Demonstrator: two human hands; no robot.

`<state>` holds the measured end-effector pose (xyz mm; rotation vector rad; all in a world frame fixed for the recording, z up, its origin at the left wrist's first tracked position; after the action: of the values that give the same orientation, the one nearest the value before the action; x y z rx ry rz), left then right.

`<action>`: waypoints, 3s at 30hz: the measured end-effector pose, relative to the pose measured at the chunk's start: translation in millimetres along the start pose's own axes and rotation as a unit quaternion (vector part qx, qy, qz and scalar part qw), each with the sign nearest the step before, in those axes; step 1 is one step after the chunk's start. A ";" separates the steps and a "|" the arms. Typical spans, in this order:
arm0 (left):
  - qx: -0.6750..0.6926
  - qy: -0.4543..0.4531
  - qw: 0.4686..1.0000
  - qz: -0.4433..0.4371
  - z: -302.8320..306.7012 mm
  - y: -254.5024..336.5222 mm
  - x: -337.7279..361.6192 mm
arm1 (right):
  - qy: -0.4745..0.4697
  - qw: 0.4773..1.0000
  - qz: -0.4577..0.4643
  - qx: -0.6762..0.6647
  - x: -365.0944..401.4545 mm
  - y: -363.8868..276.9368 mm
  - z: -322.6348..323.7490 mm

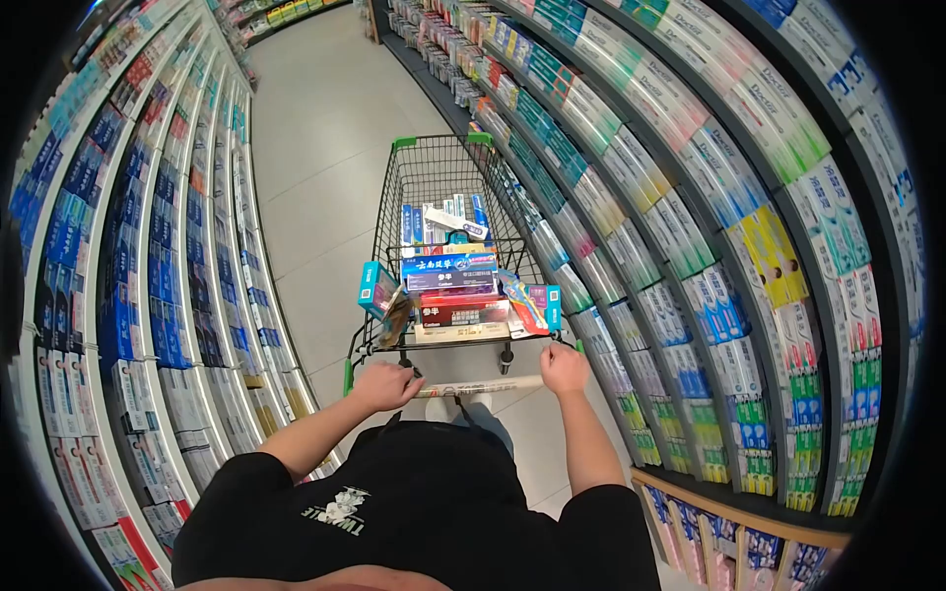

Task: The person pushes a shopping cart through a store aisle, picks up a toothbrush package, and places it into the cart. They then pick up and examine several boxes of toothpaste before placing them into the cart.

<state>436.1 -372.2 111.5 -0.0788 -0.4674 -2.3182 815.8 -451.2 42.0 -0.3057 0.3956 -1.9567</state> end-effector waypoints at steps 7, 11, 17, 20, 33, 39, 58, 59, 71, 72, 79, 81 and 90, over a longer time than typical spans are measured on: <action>0.000 0.053 0.998 0.021 11.8 -20.3 -42.5 | 0.001 0.999 0.030 -0.015 -70.5 -4.7 -13.2; -0.037 0.070 0.996 0.038 27.6 -40.3 -73.1 | -0.038 0.998 0.050 -0.018 -121.0 -15.9 -22.0; -0.025 0.047 0.996 0.071 47.6 -84.2 -117.4 | -0.130 0.989 0.067 0.017 -189.9 -48.0 -25.7; -0.011 0.021 0.994 0.102 56.4 -105.4 -141.6 | -0.155 0.986 0.064 0.020 -224.6 -59.8 -29.3; -0.037 0.112 0.987 0.112 85.5 -172.8 -230.1 | -0.117 0.987 0.111 -0.001 -367.4 -97.5 -55.1; -0.034 0.106 0.983 0.149 101.9 -218.0 -267.3 | -0.127 0.984 0.122 0.012 -429.5 -126.1 -69.1; -0.004 0.076 0.976 0.203 183.5 -380.8 -412.0 | -0.156 0.982 0.100 0.032 -644.7 -235.0 -117.0; -0.001 0.074 0.977 0.202 184.2 -390.7 -419.8 | -0.157 0.982 0.100 0.033 -656.3 -239.8 -120.3; -0.045 0.050 0.992 0.111 221.5 -484.2 -497.4 | -0.136 0.988 0.070 0.015 -769.7 -297.0 -149.0; -0.047 0.039 0.990 0.130 226.6 -491.5 -503.4 | -0.129 0.989 0.075 0.004 -779.6 -300.1 -154.1; -0.040 0.021 0.982 0.182 255.9 -542.9 -541.9 | -0.118 0.986 0.057 -0.106 -840.6 -336.5 -164.3; -0.039 0.021 0.982 0.183 265.3 -557.4 -552.1 | -0.086 0.984 0.077 -0.135 -866.1 -349.3 -172.6; -0.021 -0.024 0.985 0.169 309.2 -637.7 -592.8 | -0.160 0.970 0.162 0.084 -975.2 -473.8 -206.7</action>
<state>388.3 550.2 87.7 -0.2175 -0.3951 -1.9962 733.5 649.1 14.0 -0.4125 0.0622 -1.5750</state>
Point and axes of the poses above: each hand's wrist, its own x-axis away from the middle knuckle, its own z-axis out of the back of the hand, y = z × x, the point moved 2 cm from there along -x, towards the middle knuckle, and after that the axes turned 3 degrees about y, right-handed, at the moved point
